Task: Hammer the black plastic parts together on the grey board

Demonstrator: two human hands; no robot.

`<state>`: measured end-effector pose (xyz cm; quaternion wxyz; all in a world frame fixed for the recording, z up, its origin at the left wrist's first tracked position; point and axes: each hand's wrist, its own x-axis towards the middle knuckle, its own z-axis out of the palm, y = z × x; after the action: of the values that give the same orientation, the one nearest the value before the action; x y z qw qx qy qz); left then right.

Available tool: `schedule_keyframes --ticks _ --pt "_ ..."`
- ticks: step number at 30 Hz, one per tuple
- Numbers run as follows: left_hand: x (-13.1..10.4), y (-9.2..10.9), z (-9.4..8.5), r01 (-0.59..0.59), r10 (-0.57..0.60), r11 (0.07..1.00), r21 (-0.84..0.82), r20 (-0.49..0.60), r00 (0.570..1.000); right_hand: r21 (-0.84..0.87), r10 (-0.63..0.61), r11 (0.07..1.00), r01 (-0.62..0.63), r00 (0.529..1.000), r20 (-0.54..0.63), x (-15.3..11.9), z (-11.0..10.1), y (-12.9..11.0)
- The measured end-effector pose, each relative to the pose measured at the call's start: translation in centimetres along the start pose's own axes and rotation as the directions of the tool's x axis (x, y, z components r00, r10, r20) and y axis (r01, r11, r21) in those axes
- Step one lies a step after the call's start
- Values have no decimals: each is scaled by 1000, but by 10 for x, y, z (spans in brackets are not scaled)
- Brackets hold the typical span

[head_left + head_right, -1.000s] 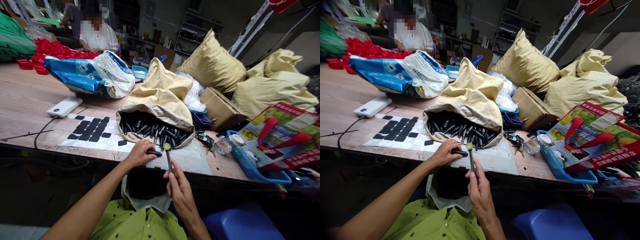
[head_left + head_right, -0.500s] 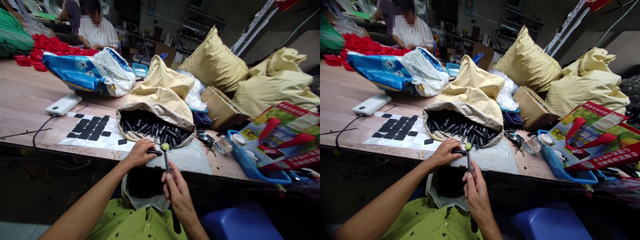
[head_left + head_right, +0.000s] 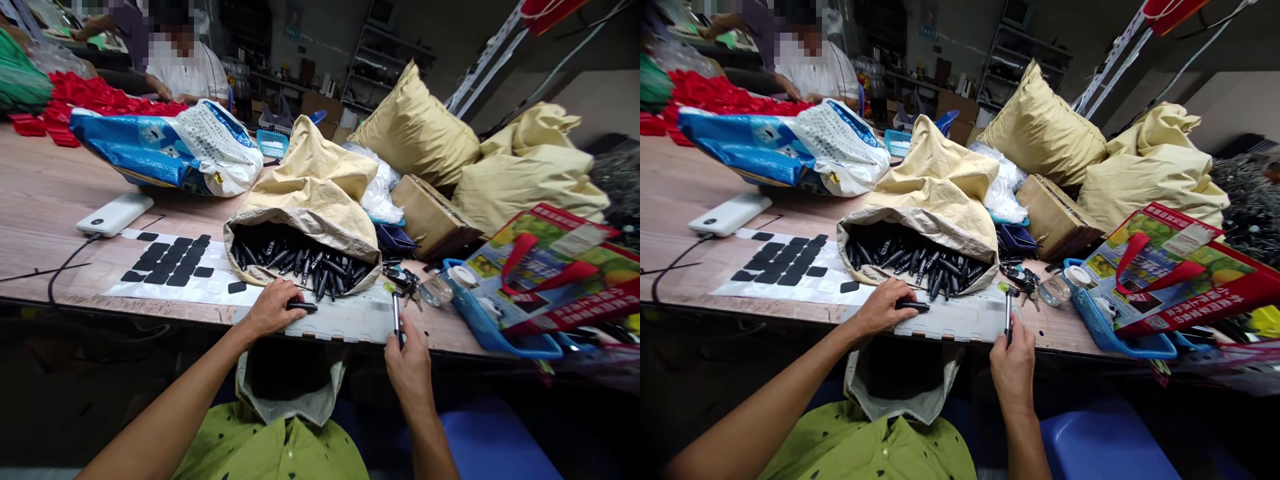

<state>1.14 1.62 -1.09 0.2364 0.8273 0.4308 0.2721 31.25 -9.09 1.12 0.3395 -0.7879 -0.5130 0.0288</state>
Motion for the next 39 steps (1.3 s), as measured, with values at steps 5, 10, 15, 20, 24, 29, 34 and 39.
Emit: schedule_keyframes --ticks 5,10,15,20,24,29,34,39 --pt "-1 1 -1 -28 28 1000 8 -1 1000 -411 97 911 -27 984 150 27 -6 10" --pt "-1 1 -2 -33 33 999 10 8 999 -580 17 812 64 991 134 42 1 -11" --pt "-2 0 0 -11 11 1000 -6 15 1000 -589 16 807 40 996 89 60 26 -16" --pt "-1 -1 -1 -30 30 999 -36 -3 1000 -603 -82 797 27 995 -64 56 43 -12" --pt "-15 18 -8 -61 58 995 -84 -36 998 -607 -116 793 46 990 -77 53 47 -8" --pt "-61 49 9 -121 170 972 -203 246 954 -619 -143 783 60 986 -86 55 49 -5" --pt "-91 23 70 247 -237 968 35 445 864 -621 -146 781 61 985 -87 55 50 -3" --pt "-93 2 96 353 -383 921 166 557 737 -612 -144 789 59 985 -91 55 50 -3"
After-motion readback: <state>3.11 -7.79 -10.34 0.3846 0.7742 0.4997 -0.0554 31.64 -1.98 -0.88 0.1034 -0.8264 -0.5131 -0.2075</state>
